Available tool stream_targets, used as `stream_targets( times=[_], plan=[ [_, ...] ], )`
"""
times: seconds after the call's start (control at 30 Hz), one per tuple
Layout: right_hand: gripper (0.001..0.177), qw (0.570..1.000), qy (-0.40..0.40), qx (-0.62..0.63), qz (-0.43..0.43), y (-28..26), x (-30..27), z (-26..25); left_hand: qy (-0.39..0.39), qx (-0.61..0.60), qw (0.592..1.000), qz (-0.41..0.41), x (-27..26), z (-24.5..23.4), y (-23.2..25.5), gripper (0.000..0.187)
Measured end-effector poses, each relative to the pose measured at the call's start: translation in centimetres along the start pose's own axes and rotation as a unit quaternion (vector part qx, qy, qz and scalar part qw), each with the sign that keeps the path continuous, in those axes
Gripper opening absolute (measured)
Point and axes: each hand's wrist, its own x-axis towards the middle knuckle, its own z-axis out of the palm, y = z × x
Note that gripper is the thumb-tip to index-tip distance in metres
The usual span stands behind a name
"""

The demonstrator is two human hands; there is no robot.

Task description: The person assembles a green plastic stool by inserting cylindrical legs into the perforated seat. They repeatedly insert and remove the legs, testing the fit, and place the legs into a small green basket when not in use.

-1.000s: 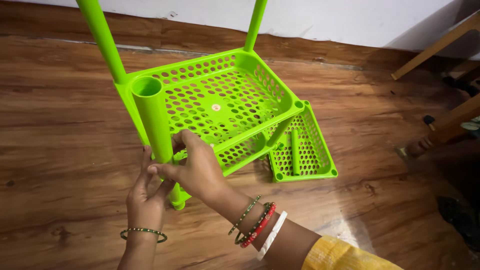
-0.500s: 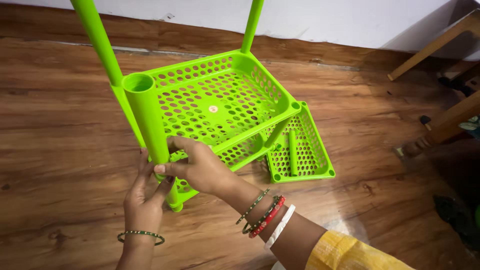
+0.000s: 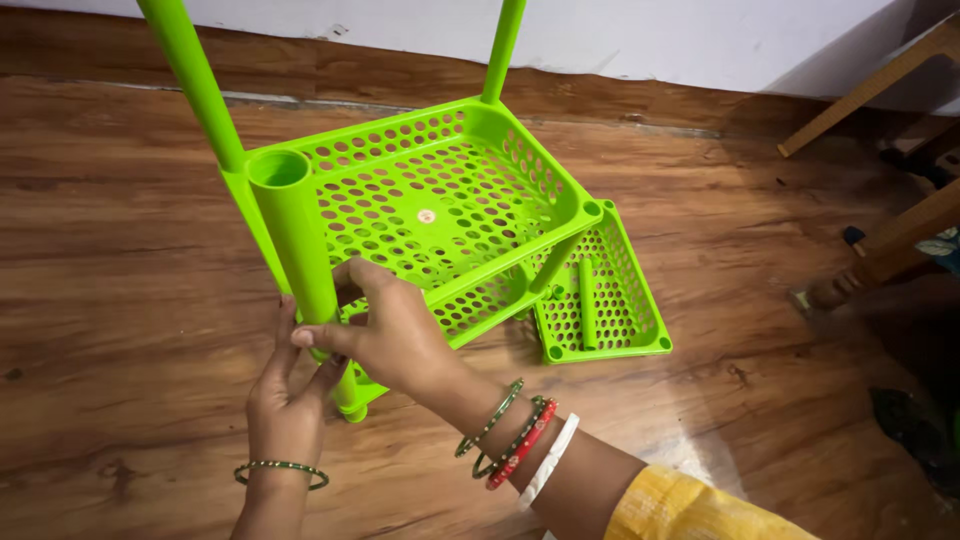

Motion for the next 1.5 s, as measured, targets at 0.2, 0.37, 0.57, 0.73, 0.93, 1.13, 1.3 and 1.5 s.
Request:
stream_targets(
  times=[0.2,0.37,0.57,0.73,0.93,1.13,1.3,1.5],
  plan=[
    [0.049,0.998,-0.055,0.027,-0.006,0.2,0.1,-0.8,-0.003,-0.016,1.0,0.017,-0.1,0.0,-0.1,0.076],
    [0.045,0.987,-0.123,0.105,-0.006,1.1,0.7,-1.4,-0.009,-0.002,0.998,0.064,0.1,-0.2,-0.9,0.059],
    [0.058,0.994,-0.089,0.048,-0.051,0.5,0.5,-1.2,0.0,-0.025,1.0,0.012,0.1,0.0,-1.0,0.07],
    [0.064,0.997,0.016,-0.076,-0.029,-1.2,-0.1,-0.7,0.0,-0.021,0.999,0.024,0.1,-0.1,-0.7,0.074],
    [0.058,0.994,0.033,-0.103,-0.009,-1.1,0.0,-0.6,0.003,-0.014,1.0,-0.021,0.2,0.0,-0.9,0.07],
    [0.044,0.998,-0.012,-0.037,-0.052,0.1,0.4,-1.5,-0.01,-0.03,0.997,0.067,0.3,-0.2,-2.2,0.055],
    [0.041,0.998,-0.056,0.026,-0.029,0.1,0.7,-1.7,-0.015,-0.066,0.997,0.032,0.4,0.0,-1.6,0.056],
    [0.06,0.999,-0.017,-0.027,-0.003,-0.9,0.1,-0.7,-0.003,-0.016,0.998,0.058,0.2,-0.1,-1.4,0.056]
  ],
)
